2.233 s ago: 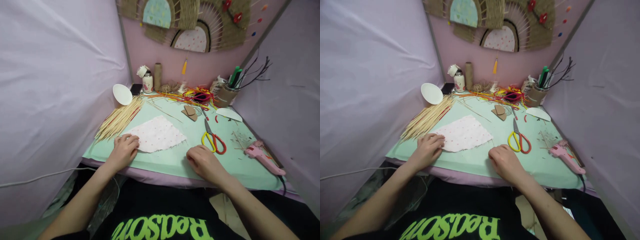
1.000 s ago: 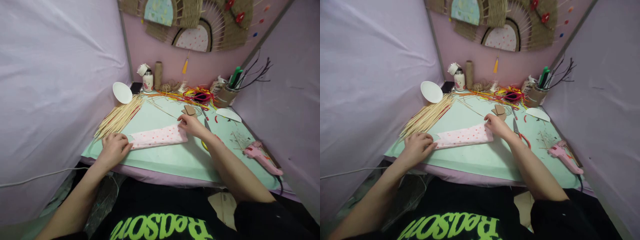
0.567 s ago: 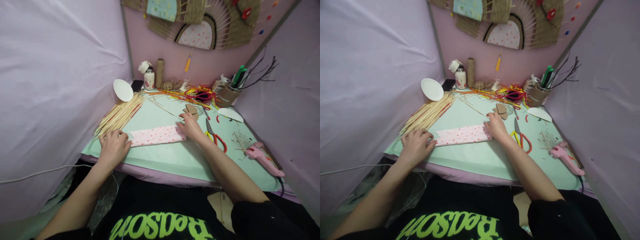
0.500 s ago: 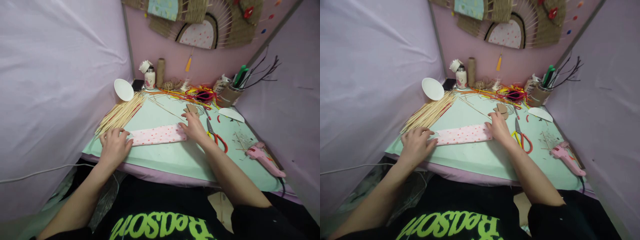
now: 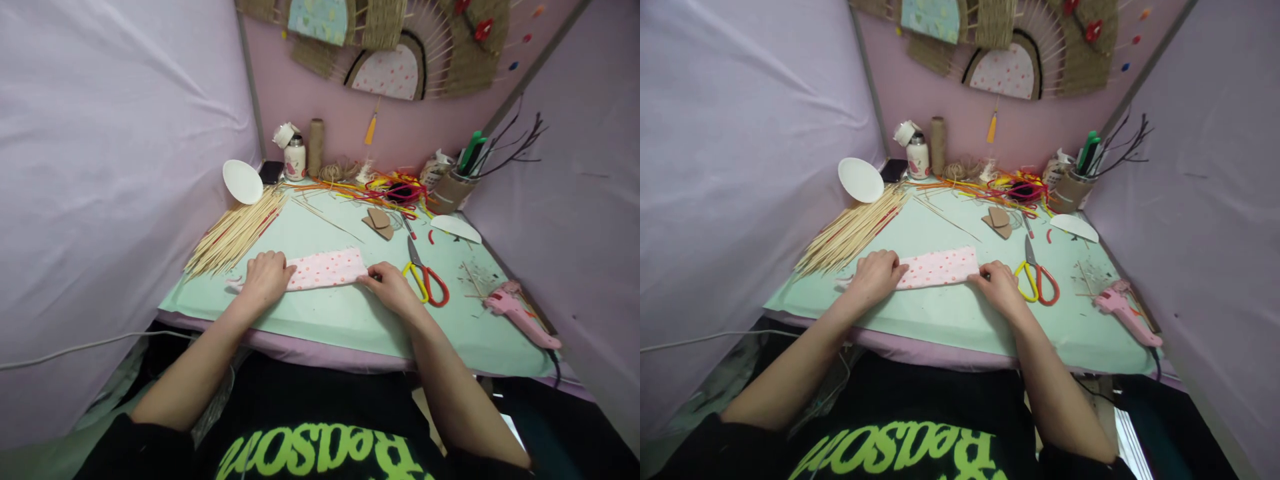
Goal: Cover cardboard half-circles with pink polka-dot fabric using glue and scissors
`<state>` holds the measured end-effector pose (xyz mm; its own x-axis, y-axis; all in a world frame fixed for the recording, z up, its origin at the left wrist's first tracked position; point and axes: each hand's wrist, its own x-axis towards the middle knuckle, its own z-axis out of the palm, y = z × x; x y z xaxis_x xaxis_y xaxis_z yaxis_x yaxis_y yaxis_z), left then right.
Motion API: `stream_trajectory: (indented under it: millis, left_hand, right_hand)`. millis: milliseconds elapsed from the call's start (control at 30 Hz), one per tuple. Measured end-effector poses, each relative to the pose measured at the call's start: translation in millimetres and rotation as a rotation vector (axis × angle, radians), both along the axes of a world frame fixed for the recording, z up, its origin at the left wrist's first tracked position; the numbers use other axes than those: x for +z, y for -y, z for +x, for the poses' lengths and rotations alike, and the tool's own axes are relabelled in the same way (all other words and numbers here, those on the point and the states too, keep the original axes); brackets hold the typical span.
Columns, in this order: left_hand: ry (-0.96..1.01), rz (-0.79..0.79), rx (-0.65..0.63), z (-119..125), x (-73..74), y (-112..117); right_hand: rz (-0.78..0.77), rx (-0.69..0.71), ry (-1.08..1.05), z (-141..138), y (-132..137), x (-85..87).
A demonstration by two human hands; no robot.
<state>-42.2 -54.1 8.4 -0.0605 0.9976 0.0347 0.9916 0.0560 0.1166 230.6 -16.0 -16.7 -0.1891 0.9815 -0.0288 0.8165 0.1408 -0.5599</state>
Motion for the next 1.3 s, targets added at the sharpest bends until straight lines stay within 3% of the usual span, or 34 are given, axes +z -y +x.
stream_trajectory:
  millis: [233, 333, 400, 467, 533, 633, 700, 833, 933, 1100, 1200, 1300]
  left_hand:
    - [-0.061, 0.027, -0.007, -0.1, -3.6, 3.5]
    - [-0.041, 0.165, -0.01, 3.0, -2.0, 12.1]
    - [0.011, 0.293, -0.088, 11.0, -3.4, 22.9]
    - [0.067, 0.36, -0.256, 23.9, -9.0, 36.8]
    - [0.067, 0.312, -0.428, 38.4, -18.5, 51.4]
    - [0.004, 0.133, -0.482, 53.7, -32.4, 67.6]
    - [-0.015, 0.036, -0.467, 56.3, -35.7, 72.2]
    - [0.012, -0.009, -0.448, 45.6, -28.9, 68.6]
    - [0.012, 0.036, -0.329, 29.5, -25.5, 63.2]
    - [-0.081, 0.107, -0.218, 8.4, -35.3, 63.3]
    - [-0.105, 0.12, -0.221, 5.6, -40.8, 64.5]
    - [-0.109, 0.136, -0.223, 6.2, -42.2, 64.1]
  right_hand:
    - [0.008, -0.05, 0.229, -5.1, 13.1, 5.6]
    - [0.064, -0.076, 0.273, -1.8, 17.6, 13.0]
    - [0.177, -0.079, 0.251, -3.0, 15.8, 20.6]
    - [0.299, 0.014, 0.185, -9.5, 10.8, 27.5]
    - [0.338, 0.22, 0.081, -20.6, 6.0, 30.0]
    - [0.218, 0.573, 0.009, -38.2, 5.5, 22.0]
    - [0.133, 0.666, 0.074, -45.0, 9.9, 11.8]
    - [0.113, 0.594, 0.224, -46.7, 19.2, -2.9]
    - [0.126, 0.589, 0.254, -47.1, 22.7, -4.9]
    - [0.095, 0.593, 0.213, -47.6, 21.2, 0.1]
    - [0.125, 0.531, 0.111, -34.7, -4.2, 12.3]
    - [0.191, 0.189, 0.088, -10.2, -56.8, 32.1]
